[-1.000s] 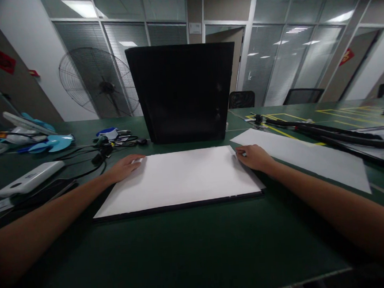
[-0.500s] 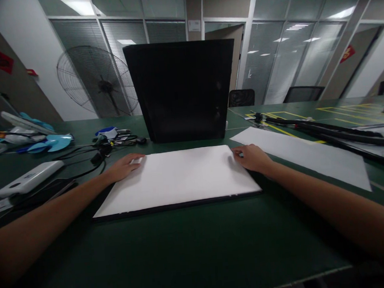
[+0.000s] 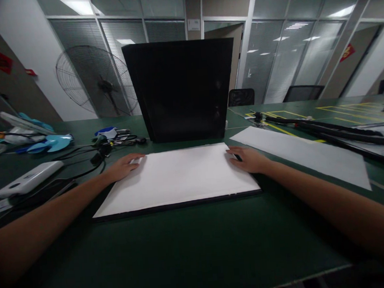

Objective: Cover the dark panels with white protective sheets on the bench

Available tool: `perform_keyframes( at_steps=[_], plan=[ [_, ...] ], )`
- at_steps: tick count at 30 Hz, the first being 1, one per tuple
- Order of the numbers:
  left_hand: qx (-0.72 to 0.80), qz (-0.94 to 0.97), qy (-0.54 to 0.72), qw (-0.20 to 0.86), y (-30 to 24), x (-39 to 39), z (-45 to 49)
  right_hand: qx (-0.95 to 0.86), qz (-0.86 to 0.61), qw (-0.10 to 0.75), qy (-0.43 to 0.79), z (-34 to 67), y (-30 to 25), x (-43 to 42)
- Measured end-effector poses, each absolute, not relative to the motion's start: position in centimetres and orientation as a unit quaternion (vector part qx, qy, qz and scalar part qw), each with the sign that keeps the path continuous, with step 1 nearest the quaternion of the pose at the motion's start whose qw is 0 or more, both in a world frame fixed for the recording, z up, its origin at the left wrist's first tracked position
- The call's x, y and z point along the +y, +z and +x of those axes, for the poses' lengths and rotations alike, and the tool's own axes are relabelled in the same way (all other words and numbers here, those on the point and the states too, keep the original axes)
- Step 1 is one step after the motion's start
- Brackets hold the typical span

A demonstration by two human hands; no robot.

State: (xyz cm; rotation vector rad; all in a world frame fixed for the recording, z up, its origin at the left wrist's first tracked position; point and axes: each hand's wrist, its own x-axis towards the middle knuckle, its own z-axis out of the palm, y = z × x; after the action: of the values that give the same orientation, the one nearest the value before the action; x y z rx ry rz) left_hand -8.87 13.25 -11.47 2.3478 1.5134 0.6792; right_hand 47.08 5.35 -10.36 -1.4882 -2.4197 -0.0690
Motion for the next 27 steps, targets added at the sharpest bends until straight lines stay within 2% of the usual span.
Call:
perform_keyframes(
  at_steps=[13, 27],
  plan=[
    [0.515, 0.807, 0.242, 0.16, -11.3, 13.1, -9.0, -0.86, -0.491, 0.139, -0.001, 46.8, -10.2, 5.1],
    [0.537, 0.806, 0.217, 0.12, -11.0, 12.7, -8.3, -0.845, -0.524, 0.055, -0.087, 45.6, -8.9, 3.7]
  ],
)
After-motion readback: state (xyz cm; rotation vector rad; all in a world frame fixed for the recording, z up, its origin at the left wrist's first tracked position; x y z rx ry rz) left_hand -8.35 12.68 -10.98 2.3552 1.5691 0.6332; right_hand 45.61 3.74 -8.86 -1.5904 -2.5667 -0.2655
